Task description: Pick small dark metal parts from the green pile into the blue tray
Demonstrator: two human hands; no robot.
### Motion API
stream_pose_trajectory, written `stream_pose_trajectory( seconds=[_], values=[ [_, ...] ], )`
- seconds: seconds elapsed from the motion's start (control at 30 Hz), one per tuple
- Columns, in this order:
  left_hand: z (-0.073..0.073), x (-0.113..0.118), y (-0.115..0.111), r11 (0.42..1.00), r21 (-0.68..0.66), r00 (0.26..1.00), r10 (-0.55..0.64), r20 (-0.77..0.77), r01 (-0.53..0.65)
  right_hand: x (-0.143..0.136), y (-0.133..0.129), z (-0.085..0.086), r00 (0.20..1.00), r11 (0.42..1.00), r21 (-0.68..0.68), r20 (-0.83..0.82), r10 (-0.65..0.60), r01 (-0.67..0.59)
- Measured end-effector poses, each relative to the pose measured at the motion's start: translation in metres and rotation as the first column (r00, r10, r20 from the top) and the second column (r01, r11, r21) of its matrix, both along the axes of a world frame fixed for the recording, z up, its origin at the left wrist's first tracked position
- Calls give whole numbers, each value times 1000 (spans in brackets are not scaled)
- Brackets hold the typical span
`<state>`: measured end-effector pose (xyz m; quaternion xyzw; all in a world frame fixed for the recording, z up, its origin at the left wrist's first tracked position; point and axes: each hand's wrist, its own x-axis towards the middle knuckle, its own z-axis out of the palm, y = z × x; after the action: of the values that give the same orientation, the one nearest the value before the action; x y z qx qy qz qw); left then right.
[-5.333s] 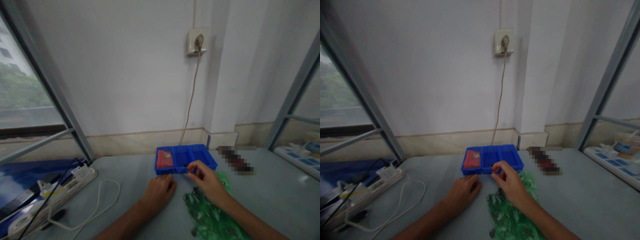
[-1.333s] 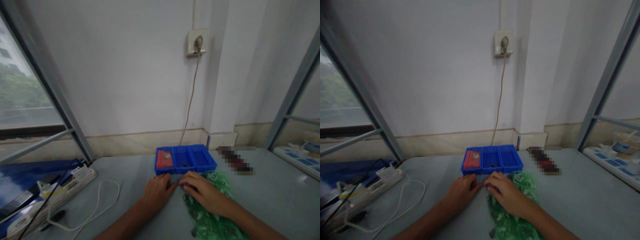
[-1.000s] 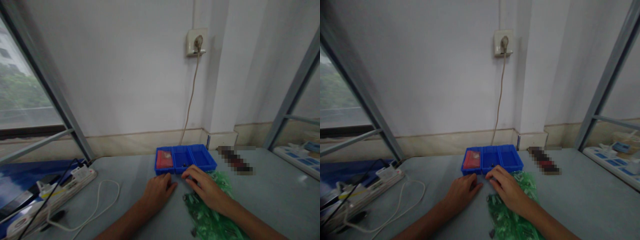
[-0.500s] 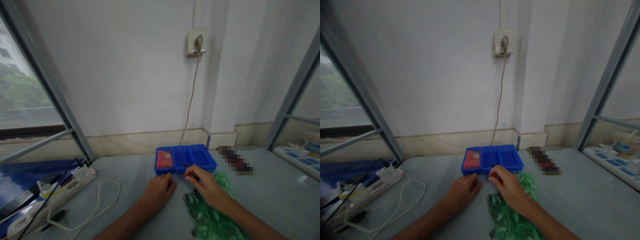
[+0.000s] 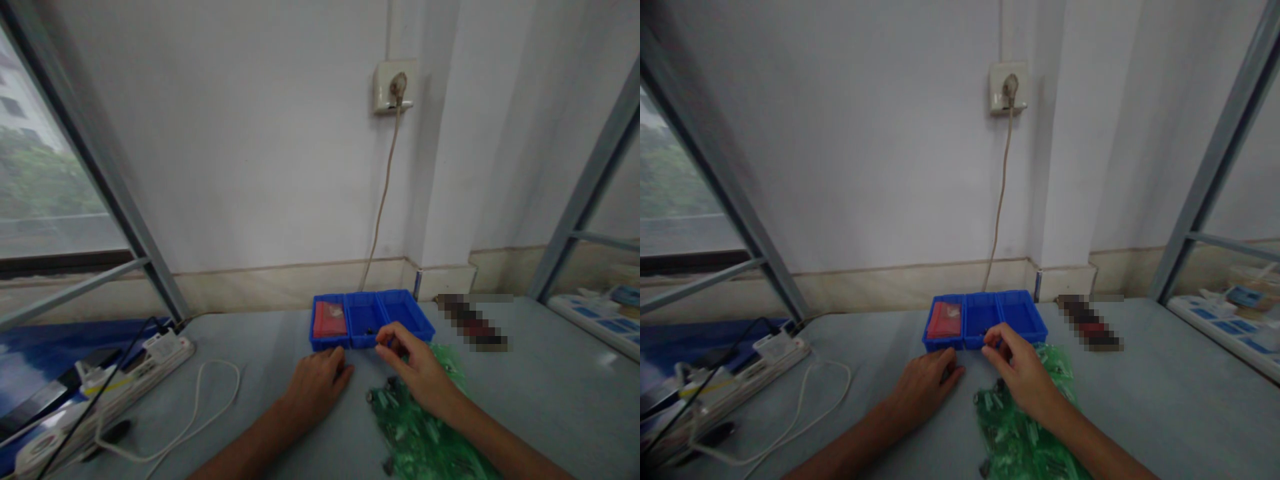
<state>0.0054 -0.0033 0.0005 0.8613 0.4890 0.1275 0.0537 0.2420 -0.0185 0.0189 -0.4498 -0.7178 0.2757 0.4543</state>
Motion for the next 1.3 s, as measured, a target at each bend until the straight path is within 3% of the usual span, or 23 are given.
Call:
stream_pose_trajectory(
  seconds=[0.33, 0.53, 0.67, 0.77, 0.9, 1.03, 1.17, 1.3],
  values=[
    [-1, 0, 0, 999, 29, 1000, -16, -5, 16, 1, 5, 0, 977, 988, -135, -207, 47, -76],
    [-2, 0, 0, 1000, 23, 1000, -1, -16, 1, 2, 11, 0, 924, 959, -274, -381, -41, -71],
    [-2, 0, 0, 1000, 14, 1000, 0, -15, 0, 2, 14, -3, 893, 961, -276, -434, -116, -10],
    [0, 1, -1, 1000, 7, 1000, 1, -13, -1, 4, 15, -8, 914, 977, -204, -383, -138, 61],
    [1, 0, -1, 1000, 12, 1000, 1, -22, -1, 5, 12, -9, 974, 988, -33, -171, -151, 148],
    [0, 0, 0, 1000, 19, 1000, -4, -25, 4, 3, 4, -6, 993, 986, 134, 37, -109, 103],
    [0, 0, 0, 1000, 26, 1000, -6, -22, 7, 2, 0, -4, 990, 985, 162, 115, -81, 62],
    [2, 1, -1, 1000, 11, 999, 9, -37, -8, 2, 3, -5, 995, 992, 97, 46, -87, 82]
  ],
)
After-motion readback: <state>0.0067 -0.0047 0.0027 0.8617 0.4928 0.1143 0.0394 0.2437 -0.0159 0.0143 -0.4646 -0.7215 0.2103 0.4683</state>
